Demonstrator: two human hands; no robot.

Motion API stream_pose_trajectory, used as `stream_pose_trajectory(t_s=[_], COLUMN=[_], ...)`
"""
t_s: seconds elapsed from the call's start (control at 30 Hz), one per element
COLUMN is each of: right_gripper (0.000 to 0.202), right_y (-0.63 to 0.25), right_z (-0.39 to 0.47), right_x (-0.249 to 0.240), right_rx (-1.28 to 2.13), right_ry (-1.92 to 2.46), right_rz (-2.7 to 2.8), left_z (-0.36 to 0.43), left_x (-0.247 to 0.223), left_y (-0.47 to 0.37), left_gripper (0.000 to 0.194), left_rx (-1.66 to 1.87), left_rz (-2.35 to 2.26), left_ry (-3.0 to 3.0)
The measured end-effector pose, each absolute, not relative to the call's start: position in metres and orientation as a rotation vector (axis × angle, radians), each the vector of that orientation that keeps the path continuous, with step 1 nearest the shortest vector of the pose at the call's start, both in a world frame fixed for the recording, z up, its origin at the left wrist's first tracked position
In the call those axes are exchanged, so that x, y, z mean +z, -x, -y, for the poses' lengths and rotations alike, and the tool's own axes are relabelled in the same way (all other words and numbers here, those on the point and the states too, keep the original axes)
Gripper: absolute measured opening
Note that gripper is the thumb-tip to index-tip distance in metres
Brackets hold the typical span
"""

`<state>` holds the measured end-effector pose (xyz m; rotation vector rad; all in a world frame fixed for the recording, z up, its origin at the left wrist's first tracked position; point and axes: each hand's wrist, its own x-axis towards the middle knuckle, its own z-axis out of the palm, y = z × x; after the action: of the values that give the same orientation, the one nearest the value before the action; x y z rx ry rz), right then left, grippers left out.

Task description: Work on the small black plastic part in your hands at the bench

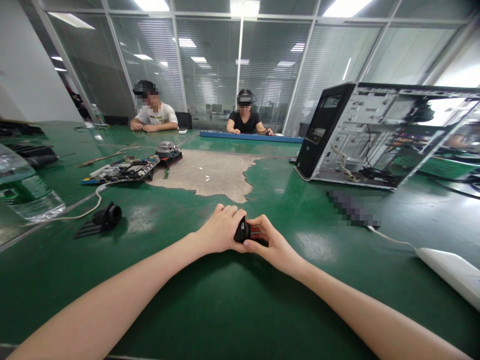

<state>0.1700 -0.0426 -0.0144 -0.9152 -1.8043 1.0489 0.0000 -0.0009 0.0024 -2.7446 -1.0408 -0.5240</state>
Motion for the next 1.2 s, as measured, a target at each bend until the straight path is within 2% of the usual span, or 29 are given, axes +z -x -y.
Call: stream_pose_trajectory(t_s=[0.17,0.63,0.8,1.0,1.2], right_gripper=[0.012,0.024,0.013,0.021,0.019], right_y=[-0.1682,-0.1699,-0.1688,-0.1678,-0.1705], right_z=[0.0405,0.0406,0.0388,0.0386,0.0406], right_x=[-0.0151,-0.0153,-0.0166,-0.0158,-0.0128], right_rx=[1.064,1.057,1.081,1.052,1.060], right_ry=[0.925,0.905,0.912,0.969,0.915], right_rz=[1.752,1.788,1.751,1.743,1.806], left_z=[0.0008,0.0014,0.0010,0.0012,0.0024], left_x=[0.0024,0.0017,0.0018,0.0026,0.0035], left_y=[-0.0007,-0.0004,-0.0005,-0.0005,-0.0004], left_gripper=[0.067,0.068,0.069,0.070,0.070], left_rx=[-0.540,-0.542,-0.538,-0.535,-0.536], left_rz=[1.040,1.035,1.036,1.044,1.053], left_ry=[2.752,2.739,2.749,2.761,2.763])
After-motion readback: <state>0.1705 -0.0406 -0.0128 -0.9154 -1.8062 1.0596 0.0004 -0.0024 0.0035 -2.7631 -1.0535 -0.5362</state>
